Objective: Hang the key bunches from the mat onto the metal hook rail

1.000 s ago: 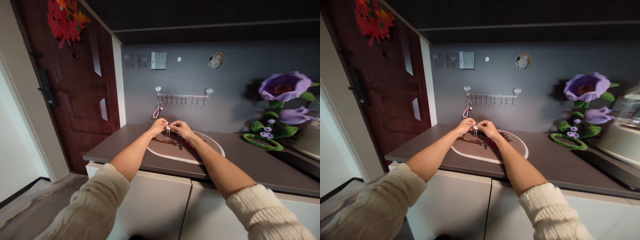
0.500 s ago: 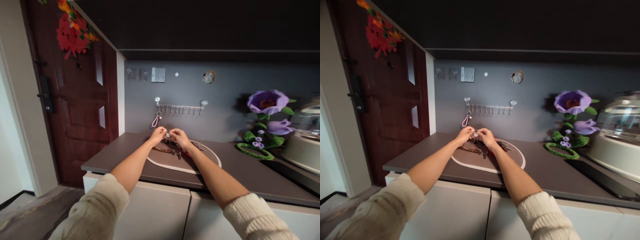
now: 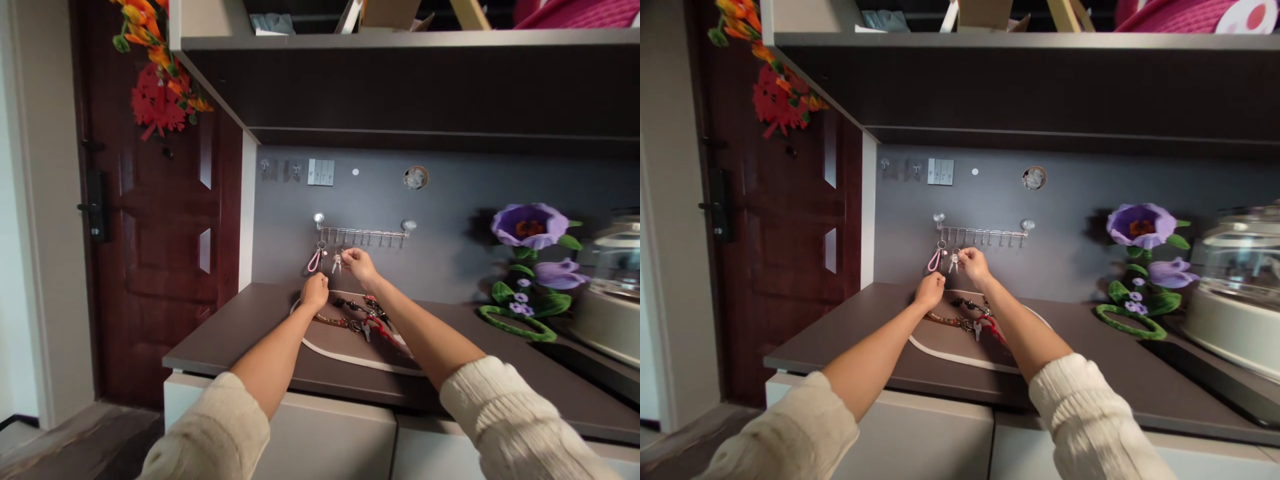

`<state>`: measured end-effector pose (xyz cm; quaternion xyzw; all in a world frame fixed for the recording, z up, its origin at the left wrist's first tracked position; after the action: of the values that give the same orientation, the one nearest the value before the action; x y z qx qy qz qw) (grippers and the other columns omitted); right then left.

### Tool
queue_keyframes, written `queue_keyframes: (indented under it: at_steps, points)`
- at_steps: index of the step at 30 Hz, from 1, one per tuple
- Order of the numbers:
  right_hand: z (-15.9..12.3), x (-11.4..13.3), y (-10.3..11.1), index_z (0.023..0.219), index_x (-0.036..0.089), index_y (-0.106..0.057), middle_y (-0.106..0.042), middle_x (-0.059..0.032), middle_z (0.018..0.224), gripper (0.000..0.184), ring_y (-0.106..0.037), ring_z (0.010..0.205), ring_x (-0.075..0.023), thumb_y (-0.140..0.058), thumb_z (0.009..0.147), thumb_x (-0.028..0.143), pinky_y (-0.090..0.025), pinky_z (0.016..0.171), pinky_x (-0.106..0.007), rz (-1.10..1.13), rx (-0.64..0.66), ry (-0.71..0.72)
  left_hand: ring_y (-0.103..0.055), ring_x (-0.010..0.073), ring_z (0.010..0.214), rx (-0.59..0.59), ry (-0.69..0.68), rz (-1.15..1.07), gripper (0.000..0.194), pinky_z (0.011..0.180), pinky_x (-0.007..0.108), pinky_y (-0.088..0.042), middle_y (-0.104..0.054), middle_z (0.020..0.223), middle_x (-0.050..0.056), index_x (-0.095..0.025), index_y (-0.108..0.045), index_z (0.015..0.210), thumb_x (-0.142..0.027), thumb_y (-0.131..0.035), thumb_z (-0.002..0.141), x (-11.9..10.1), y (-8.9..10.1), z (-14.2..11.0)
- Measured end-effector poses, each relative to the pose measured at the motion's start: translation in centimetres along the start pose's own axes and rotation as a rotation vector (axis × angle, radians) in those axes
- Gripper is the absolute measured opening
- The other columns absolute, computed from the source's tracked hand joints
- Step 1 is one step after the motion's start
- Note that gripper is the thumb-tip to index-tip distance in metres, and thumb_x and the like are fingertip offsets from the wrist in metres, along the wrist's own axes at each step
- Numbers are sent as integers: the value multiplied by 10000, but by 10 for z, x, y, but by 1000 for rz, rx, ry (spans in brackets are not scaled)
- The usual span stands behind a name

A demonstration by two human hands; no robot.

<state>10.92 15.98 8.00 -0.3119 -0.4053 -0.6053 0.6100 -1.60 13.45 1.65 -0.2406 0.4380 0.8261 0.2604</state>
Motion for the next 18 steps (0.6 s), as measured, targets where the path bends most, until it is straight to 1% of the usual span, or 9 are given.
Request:
queue_keyframes:
  at_steps: [3, 8, 12, 18]
  points:
    - [13, 7, -6, 724, 160, -482, -588, -22, 715, 60, -535, 596, -77, -468, 767, 199, -480, 566, -202, -14, -28, 2, -589, 190, 835, -4, 8, 61, 226, 686, 268, -400, -648, 882, 106, -189, -592, 821, -276, -384, 832, -1, 1, -2]
    - [32, 14, -18, 711, 155, -489, -577, -14, 668, 84, -526, 556, -73, -432, 772, 168, -471, 552, -204, -28, -97, -15, -596, 219, 850, 20, 19, 134, 262, 691, 299, -414, -647, 900, 131, -179, -601, 840, -272, -357, 832, -3, 4, -7]
    - [43, 16, -28, 708, 149, -503, -585, -22, 677, 91, -531, 534, -74, -432, 764, 139, -478, 559, -223, -1, -152, -33, -601, 234, 858, 20, 9, 161, 277, 700, 317, -421, -645, 912, 150, -168, -604, 844, -270, -347, 831, -5, 6, -8]
    - [55, 13, -39, 733, 129, -547, -598, -44, 684, 114, -537, 538, -72, -438, 765, 141, -483, 543, -200, -47, -231, -65, -603, 247, 871, 18, 19, 162, 278, 711, 329, -429, -642, 920, 162, -160, -608, 851, -260, -350, 831, -6, 6, -7]
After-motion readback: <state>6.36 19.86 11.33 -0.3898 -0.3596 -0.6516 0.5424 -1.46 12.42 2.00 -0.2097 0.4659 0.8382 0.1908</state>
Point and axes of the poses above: each hand's wrist, its own z-axis towards the middle knuckle, its own y-axis out of the back of the hand, x = y × z, the point moved 1 cm from there along z, towards the middle knuckle
